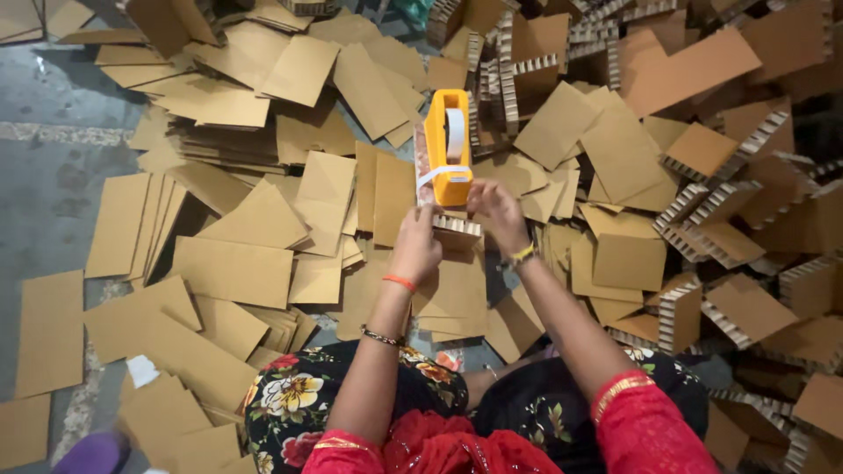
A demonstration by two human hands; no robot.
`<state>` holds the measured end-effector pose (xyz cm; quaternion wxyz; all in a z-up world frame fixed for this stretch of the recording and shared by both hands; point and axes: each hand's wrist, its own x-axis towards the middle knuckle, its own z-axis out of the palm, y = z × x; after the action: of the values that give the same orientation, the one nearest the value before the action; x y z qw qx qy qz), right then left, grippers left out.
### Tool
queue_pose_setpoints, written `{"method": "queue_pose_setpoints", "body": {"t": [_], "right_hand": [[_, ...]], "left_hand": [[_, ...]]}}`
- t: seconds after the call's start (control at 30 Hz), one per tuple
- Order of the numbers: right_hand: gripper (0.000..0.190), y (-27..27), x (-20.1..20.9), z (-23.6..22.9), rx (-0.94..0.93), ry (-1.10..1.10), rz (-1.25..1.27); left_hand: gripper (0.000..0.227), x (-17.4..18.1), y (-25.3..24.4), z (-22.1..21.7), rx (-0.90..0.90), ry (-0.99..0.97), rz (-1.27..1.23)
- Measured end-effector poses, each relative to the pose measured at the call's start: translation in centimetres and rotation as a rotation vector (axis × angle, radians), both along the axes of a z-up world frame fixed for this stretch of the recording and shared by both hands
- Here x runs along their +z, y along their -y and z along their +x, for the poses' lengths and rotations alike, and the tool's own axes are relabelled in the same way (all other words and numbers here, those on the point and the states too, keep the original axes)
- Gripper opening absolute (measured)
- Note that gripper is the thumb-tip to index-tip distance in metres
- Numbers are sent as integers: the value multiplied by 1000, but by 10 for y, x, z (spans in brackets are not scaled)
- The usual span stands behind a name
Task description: The person sits on the floor surrounded by cardboard pieces and assembles small cardboard boxes. They pick up a corrugated insert, place it into a flat cardboard sheet, fold the sides, and secure the box with a strip of tape from a yellow dispenser. The process is repeated continuously.
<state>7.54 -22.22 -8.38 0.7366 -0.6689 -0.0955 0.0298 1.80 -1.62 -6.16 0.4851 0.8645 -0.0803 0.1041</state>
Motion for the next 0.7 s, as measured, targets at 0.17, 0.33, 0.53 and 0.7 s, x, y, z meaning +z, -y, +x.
{"method": "queue_pose_setpoints", "body": {"t": [0.17, 0.33, 0.53, 0.7], "right_hand": [[29, -21, -11, 75, -169, -31, -415], [27, -25, 31, 38, -270, 117, -451], [28, -34, 22, -86, -328, -304, -261], [32, -35, -15, -80, -342, -349, -198]], "left_hand": [[47, -3, 1, -3, 30, -1, 37], [49, 8, 6, -7, 90, -62, 149], [53, 20, 16, -11, 158, -124, 273], [57, 17, 14, -14, 136, -84, 242]]}}
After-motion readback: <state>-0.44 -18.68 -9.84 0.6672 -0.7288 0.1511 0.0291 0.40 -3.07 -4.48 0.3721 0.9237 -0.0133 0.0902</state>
